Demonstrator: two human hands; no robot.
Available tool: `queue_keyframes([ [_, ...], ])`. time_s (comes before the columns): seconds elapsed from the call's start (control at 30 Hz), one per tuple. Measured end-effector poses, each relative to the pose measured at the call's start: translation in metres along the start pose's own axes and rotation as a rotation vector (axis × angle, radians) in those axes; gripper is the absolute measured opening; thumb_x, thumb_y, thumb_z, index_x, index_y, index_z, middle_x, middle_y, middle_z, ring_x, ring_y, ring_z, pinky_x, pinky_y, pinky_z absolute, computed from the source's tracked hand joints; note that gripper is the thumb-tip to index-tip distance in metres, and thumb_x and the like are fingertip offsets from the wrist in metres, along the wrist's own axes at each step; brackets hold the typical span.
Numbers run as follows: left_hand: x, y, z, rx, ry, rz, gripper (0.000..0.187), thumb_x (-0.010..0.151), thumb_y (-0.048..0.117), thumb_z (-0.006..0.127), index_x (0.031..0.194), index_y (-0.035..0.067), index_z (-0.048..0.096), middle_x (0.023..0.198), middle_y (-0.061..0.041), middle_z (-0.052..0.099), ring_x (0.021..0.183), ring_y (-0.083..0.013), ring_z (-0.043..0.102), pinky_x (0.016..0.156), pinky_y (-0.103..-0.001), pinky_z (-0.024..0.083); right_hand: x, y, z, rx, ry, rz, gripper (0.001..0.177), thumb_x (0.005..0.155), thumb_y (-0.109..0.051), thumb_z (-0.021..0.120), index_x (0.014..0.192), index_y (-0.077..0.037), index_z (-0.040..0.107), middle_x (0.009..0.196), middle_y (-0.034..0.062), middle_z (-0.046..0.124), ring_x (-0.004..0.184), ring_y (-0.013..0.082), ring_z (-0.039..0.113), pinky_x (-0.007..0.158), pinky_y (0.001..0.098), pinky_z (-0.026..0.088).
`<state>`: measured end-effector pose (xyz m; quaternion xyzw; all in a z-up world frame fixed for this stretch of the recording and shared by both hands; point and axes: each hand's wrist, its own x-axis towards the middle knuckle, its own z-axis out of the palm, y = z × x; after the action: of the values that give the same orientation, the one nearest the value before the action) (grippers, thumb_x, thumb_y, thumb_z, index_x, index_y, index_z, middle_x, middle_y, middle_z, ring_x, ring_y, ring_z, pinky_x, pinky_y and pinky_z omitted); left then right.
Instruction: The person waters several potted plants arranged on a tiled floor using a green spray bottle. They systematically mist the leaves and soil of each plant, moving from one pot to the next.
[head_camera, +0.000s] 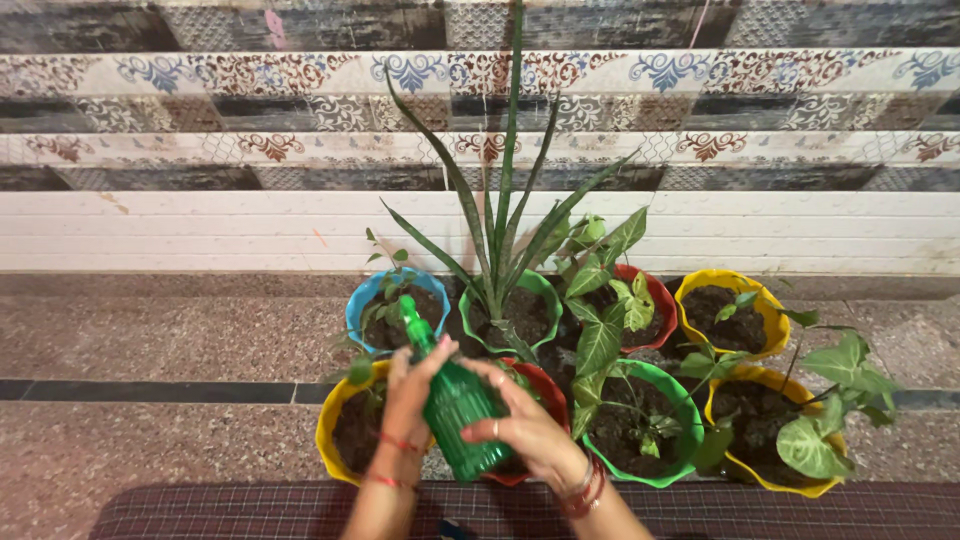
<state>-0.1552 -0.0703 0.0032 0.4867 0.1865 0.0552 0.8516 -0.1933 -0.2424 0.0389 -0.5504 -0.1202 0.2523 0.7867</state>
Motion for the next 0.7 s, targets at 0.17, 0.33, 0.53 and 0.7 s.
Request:
queue_keyframes([
  [0.17,-0.021,-0.05,-0.029,-0.12,0.183,0.071,0.031,0.079,0.013,0.085,0.101,-0.001,0.068,0.088,-0.01,0.072,0.072,-0.0169,0.068,0.063,-0.03,0.056,-0.021,0.017,0.0,0.074,-0.09,0.08,0.085,0.07,0.004,0.073,0.15,-0.008,0.049,0.131,0.0093,0.063,0.12,0.0213,0.061,0.102,0.032,0.05],
  [0.33,-0.03,-0.049,-0.043,-0.289,0.21,0.102,0.025,0.084,0.014,0.079,0.103,0.002,0.067,0.085,-0.008,0.071,0.07,-0.0166,0.069,0.063,-0.03,0.055,-0.015,0.032,0.012,-0.1,-0.039,0.041,0.081,0.072,0.001,0.077,0.147,-0.008,0.048,0.135,0.0058,0.061,0.119,0.0167,0.061,0.103,0.0297,0.049],
  [0.53,-0.033,-0.045,-0.045,-0.236,0.254,0.181,0.026,0.087,0.013,0.079,0.104,0.001,0.065,0.087,-0.007,0.071,0.073,-0.0153,0.068,0.065,-0.029,0.055,-0.02,0.043,0.014,-0.166,-0.059,-0.093,0.079,0.074,-0.003,0.081,0.146,-0.005,0.048,0.134,0.0067,0.06,0.121,0.0147,0.059,0.105,0.0295,0.048],
  [0.7,-0.031,-0.054,-0.04,-0.187,0.169,0.079,0.027,0.083,0.015,0.077,0.106,0.006,0.066,0.089,-0.003,0.072,0.075,-0.0123,0.069,0.065,-0.028,0.055,-0.03,0.052,0.003,-0.103,0.014,-0.075,0.077,0.074,-0.005,0.079,0.145,-0.005,0.05,0.132,0.0056,0.061,0.12,0.0146,0.06,0.104,0.0292,0.049],
])
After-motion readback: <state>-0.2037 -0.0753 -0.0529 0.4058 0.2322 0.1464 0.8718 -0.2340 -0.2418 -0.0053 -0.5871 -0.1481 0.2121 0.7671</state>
